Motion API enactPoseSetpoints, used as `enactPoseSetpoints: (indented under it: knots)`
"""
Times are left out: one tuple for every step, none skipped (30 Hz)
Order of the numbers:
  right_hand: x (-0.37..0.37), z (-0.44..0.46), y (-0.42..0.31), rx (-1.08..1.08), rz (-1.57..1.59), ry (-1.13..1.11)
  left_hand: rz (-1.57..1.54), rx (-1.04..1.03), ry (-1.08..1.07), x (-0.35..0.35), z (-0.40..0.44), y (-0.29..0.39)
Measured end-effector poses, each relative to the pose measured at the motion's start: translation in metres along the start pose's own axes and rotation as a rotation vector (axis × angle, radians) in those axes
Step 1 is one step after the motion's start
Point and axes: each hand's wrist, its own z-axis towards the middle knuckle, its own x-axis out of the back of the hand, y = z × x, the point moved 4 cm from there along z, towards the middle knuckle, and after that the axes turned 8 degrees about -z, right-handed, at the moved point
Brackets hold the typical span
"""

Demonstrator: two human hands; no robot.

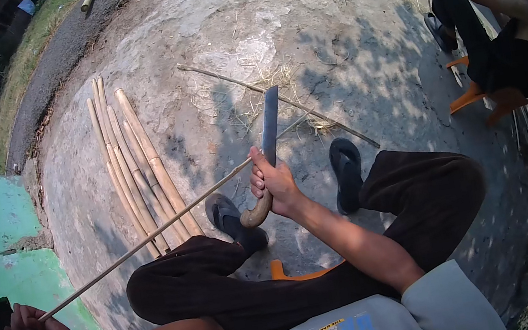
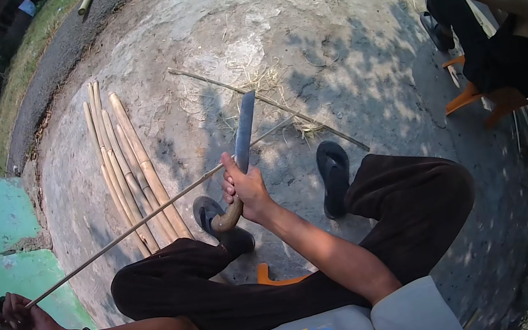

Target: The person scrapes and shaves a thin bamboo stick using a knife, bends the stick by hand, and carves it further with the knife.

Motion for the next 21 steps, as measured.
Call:
enactPoseSetpoints:
  knots:
    - [-0.004,0.003,-0.017,0.064,-0.006,-0.06,-0.008,-0.014,-0.015,0.018,0.003,0.014]
    - [-0.011,0.002,-0.036,0.081,-0.011,-0.074,0.082,-0.044,-0.059,0.045,0.009,0.031]
    - [-0.02,-0.003,-0.062,0.184,-0.076,-0.057,0.169,-0.076,-0.097,0.063,0.008,0.038]
    - [-0.027,-0.007,-0.089,0.294,-0.144,-0.039,0.149,-0.096,-0.102,0.067,0.008,0.025]
    - [-0.034,-0.011,-0.116,0.385,-0.189,-0.038,0.4,-0.142,0.195,0.083,0.013,0.01]
    - [-0.038,-0.013,-0.143,0.478,-0.23,-0.036,0.64,-0.178,0.498,0.095,0.009,0.0]
    - [-0.04,-0.013,-0.169,0.573,-0.29,-0.011,0.893,-0.262,0.705,0.104,-0.001,-0.007]
    - [-0.042,-0.015,-0.196,0.657,-0.397,-0.028,1.143,-0.342,0.914,0.109,-0.011,-0.014]
    - [-0.051,-0.021,-0.22,0.669,-0.487,0.002,1.405,-0.477,0.903,0.098,-0.022,-0.019]
    - [-0.06,-0.032,-0.243,0.677,-0.583,0.039,1.472,-0.556,0.694,0.08,-0.025,-0.032]
    - [-0.066,-0.04,-0.262,0.718,-0.676,0.034,1.534,-0.63,0.492,0.057,-0.034,-0.044]
    - [-0.075,-0.048,-0.276,0.751,-0.777,0.019,1.494,-0.504,0.196,0.015,-0.036,-0.073]
    - [-0.084,-0.061,-0.287,0.736,-0.841,0.017,1.4,-0.309,-0.101,-0.011,-0.042,-0.111]
    - [-0.095,-0.072,-0.293,0.724,-0.871,0.035,1.38,-0.023,-0.276,-0.036,-0.053,-0.145]
    - [-0.099,-0.078,-0.296,0.729,-0.869,-0.01,1.332,0.26,-0.456,-0.057,-0.064,-0.178]
    - [-0.103,-0.082,-0.295,0.729,-0.862,-0.052,1.228,0.332,-0.646,-0.069,-0.074,-0.208]
    - [-0.108,-0.089,-0.292,0.73,-0.832,-0.048,1.097,0.531,-0.683,-0.077,-0.081,-0.233]
    - [-0.108,-0.092,-0.289,0.685,-0.869,-0.138,0.955,0.727,-0.726,-0.081,-0.088,-0.253]
    - [-0.107,-0.095,-0.284,0.693,-0.847,-0.143,0.837,0.89,-0.704,-0.079,-0.095,-0.27]
    - [-0.109,-0.098,-0.278,0.7,-0.82,-0.147,0.717,1.051,-0.679,-0.078,-0.099,-0.281]
    - [-0.111,-0.104,-0.278,0.689,-0.778,-0.149,0.717,1.092,-0.715,-0.078,-0.099,-0.282]
